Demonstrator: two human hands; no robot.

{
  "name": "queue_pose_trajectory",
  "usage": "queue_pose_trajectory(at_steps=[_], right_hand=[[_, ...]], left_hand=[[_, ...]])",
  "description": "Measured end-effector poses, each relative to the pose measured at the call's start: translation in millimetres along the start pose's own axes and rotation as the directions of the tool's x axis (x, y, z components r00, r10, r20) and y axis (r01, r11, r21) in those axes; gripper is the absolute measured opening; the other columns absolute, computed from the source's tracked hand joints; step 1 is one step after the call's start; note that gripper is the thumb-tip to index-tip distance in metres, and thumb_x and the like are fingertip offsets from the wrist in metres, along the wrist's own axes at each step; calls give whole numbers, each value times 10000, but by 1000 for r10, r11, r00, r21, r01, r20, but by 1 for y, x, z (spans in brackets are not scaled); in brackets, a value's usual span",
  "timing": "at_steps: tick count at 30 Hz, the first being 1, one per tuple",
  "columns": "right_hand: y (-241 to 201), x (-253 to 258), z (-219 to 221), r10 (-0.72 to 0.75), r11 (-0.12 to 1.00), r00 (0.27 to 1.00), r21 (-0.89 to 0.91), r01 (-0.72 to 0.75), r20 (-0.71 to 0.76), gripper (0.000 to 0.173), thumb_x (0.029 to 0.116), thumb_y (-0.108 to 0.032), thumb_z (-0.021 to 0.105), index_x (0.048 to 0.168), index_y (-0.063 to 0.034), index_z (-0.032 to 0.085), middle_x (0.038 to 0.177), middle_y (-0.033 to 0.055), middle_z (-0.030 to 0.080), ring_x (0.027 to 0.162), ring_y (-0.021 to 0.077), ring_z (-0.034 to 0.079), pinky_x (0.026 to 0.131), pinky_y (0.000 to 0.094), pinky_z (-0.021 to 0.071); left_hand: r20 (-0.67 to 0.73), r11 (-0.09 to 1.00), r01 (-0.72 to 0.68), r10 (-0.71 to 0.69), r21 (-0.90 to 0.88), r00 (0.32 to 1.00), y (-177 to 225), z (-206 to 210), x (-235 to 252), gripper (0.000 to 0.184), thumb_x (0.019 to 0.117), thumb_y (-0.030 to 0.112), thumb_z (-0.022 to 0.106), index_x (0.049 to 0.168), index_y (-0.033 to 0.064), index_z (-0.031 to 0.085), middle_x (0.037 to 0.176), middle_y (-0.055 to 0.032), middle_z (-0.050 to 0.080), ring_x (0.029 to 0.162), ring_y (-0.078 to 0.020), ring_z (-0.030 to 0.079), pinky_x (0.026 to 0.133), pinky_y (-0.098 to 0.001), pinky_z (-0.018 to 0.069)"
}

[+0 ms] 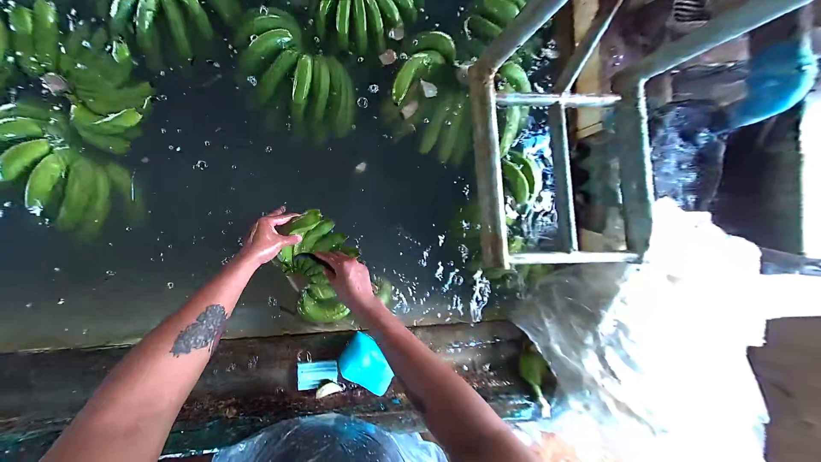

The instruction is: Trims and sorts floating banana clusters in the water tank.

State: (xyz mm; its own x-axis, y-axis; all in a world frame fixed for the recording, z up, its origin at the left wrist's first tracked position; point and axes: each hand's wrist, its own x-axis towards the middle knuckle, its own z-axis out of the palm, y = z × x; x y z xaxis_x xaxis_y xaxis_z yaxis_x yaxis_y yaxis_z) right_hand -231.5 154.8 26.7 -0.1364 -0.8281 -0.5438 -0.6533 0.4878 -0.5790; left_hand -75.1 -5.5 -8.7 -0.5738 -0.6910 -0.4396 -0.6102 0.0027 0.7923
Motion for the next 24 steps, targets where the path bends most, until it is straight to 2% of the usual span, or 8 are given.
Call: queue_pose_trajectory(at_steps=[6, 10, 15, 17, 20, 21, 22, 24], right_hand=[[-7, -10, 6, 14, 1000, 999, 21, -13, -41, 362, 1021, -102, 560, 1364, -145, 667, 1265, 147, 699, 1140, 337, 683, 964, 536, 543], [-25, -16, 0, 53, 996, 998, -74, -56, -40, 386, 1019, -68, 551, 1391, -115, 642, 1247, 197, 686, 1133, 378, 675, 945, 533, 546], [-27, -12, -10, 112, 992, 990, -59, -107, 81, 406, 1047, -93, 506, 1446, -110, 580, 1311, 209, 654, 1164, 383, 662, 984, 548, 529], [-29, -23, -15, 110, 993, 972, -53, -101, 209, 379, 1054, -103, 493, 1420, -92, 594, 1302, 222, 650, 1188, 392, 648, 1006, 572, 516], [-21, -73, -34, 8, 999, 903, -42, 11, 429, 342, 1028, -123, 559, 1351, -120, 669, 1282, 198, 679, 1221, 385, 633, 1032, 611, 487], [-7, -87, -44, 17, 1000, 932, -9, -15, 361, 352, 1015, -110, 575, 1352, -119, 676, 1279, 191, 688, 1215, 372, 641, 1044, 600, 486], [12, -93, -57, 36, 998, 978, 35, -44, 205, 360, 1003, -96, 581, 1347, -104, 682, 1250, 188, 704, 1168, 355, 670, 1027, 575, 509], [46, -95, -76, 115, 987, 992, 116, -108, -58, 403, 1005, -133, 599, 1402, -71, 632, 1247, 199, 697, 1087, 326, 695, 977, 519, 547]], left_hand=[[-13, 999, -12, 12, -44, 1000, 9, 0, 3, 514, 831, 102, 832, 1318, 51, 674, 1479, -222, 532, 1427, -341, 458, 1177, -512, 372], [-23, 1000, -5, 4, -11, 1000, 20, 1, 4, 521, 835, 146, 838, 1324, 75, 677, 1496, -226, 513, 1436, -355, 444, 1174, -550, 363], [-2, 996, -46, 47, 74, 999, 30, 7, 9, 517, 835, 198, 837, 1325, 126, 688, 1521, -200, 497, 1439, -350, 443, 1162, -589, 357], [15, 994, -59, 58, 92, 998, 30, 9, 12, 506, 845, 205, 829, 1323, 119, 689, 1494, -184, 533, 1411, -334, 482, 1156, -578, 371], [-57, 987, 64, -73, -150, 996, 15, 3, 15, 438, 874, 112, 786, 1287, 22, 675, 1286, -186, 672, 1216, -311, 631, 1067, -539, 485], [-59, 948, 134, -158, -288, 986, 13, 0, 9, 448, 911, 102, 742, 1335, 13, 628, 1294, -198, 656, 1190, -318, 631, 1032, -532, 500], [-47, 895, 174, -211, -411, 976, 17, -4, 6, 469, 955, 129, 691, 1399, 42, 570, 1326, -182, 635, 1170, -304, 630, 983, -516, 516], [-31, 748, 191, -272, -636, 962, 13, -3, -14, 446, 1024, 170, 591, 1453, 112, 484, 1310, -109, 646, 1078, -227, 662, 871, -437, 567]])
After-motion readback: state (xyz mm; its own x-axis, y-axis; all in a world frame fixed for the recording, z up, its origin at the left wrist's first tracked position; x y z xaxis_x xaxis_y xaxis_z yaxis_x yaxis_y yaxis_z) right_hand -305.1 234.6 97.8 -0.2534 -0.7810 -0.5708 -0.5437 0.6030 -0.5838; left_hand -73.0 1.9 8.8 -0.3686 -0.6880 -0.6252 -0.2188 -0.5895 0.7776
